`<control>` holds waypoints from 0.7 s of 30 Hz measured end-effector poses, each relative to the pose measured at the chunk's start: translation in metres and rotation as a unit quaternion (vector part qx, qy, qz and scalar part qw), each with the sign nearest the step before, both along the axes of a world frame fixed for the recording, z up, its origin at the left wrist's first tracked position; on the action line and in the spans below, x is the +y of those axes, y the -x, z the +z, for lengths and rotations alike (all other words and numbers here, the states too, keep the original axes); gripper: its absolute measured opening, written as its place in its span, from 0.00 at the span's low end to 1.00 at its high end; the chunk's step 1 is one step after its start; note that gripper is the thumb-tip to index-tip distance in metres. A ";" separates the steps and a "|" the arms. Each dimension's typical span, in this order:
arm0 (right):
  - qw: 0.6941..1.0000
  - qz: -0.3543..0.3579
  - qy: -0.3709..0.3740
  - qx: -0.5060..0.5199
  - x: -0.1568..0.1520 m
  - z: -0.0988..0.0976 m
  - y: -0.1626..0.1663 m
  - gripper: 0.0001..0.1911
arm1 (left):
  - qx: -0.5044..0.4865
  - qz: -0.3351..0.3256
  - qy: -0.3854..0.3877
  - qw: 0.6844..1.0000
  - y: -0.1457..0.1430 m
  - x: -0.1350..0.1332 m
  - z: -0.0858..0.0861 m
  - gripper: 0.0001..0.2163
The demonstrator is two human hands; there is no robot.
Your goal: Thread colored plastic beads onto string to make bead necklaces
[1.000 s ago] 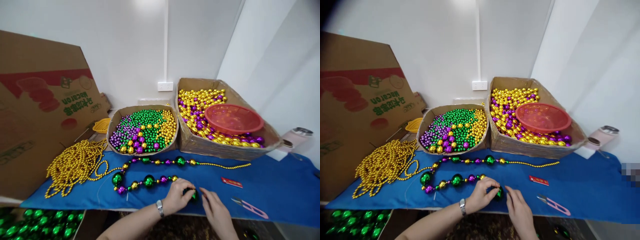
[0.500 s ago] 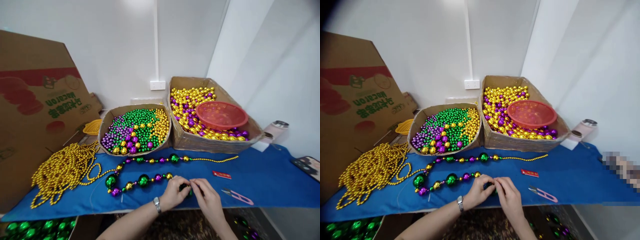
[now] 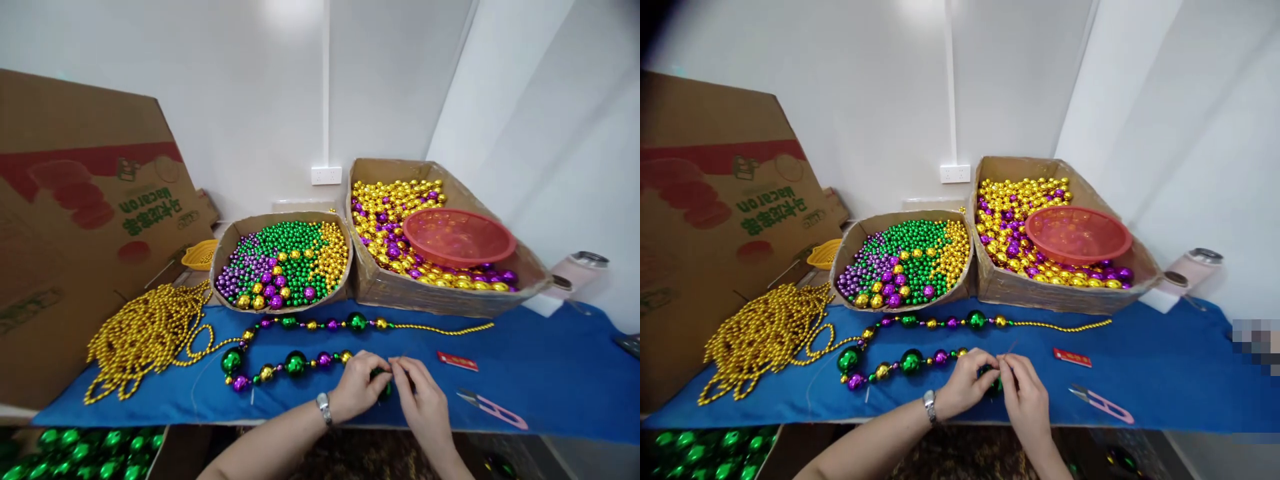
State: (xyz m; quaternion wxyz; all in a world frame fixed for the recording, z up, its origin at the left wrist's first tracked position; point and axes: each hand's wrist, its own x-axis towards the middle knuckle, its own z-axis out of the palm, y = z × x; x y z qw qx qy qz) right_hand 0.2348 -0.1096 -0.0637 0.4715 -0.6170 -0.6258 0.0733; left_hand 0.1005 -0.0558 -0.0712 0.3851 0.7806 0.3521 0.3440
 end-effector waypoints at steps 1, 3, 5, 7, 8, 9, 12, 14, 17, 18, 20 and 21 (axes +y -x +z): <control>1.000 -0.008 0.011 0.017 0.001 0.003 0.000 0.16 | 0.004 -0.002 0.003 1.000 0.000 0.000 0.000 0.06; 0.998 -0.013 0.043 0.050 0.003 0.010 0.000 0.15 | 0.004 0.002 0.016 1.000 0.001 0.002 0.001 0.07; 0.996 -0.002 0.065 0.056 0.005 0.013 0.000 0.15 | -0.001 0.015 0.031 0.999 0.001 0.005 0.003 0.07; 0.998 0.021 0.051 0.033 0.006 0.012 0.001 0.15 | 0.000 0.028 0.038 0.999 0.001 0.008 0.004 0.07; 0.999 0.032 0.038 0.015 0.007 0.010 0.001 0.15 | 0.002 0.032 0.038 0.999 0.000 0.009 0.005 0.06; 0.999 0.040 0.022 -0.002 0.008 0.007 0.003 0.14 | 0.003 0.035 0.038 0.999 0.000 0.010 0.005 0.06; 0.997 0.043 -0.036 -0.045 0.013 0.000 0.008 0.13 | -0.015 0.049 0.057 0.997 -0.002 0.012 0.005 0.07; 0.995 0.029 -0.076 -0.052 0.017 -0.002 0.012 0.13 | -0.028 0.059 0.068 0.996 -0.002 0.012 0.007 0.07; 0.998 0.008 -0.066 -0.019 0.022 0.001 0.013 0.14 | 0.001 0.046 0.022 0.999 0.008 0.015 0.018 0.06; 0.999 0.005 -0.043 0.001 0.023 0.003 0.011 0.14 | 0.018 0.038 -0.012 0.999 0.014 0.019 0.025 0.06; 0.999 0.006 0.012 0.044 0.024 0.008 0.007 0.13 | 0.048 0.046 -0.092 0.994 0.032 0.033 0.043 0.07; 0.997 0.010 0.033 0.065 0.025 0.009 0.004 0.14 | 0.067 0.073 -0.129 0.987 0.043 0.043 0.052 0.08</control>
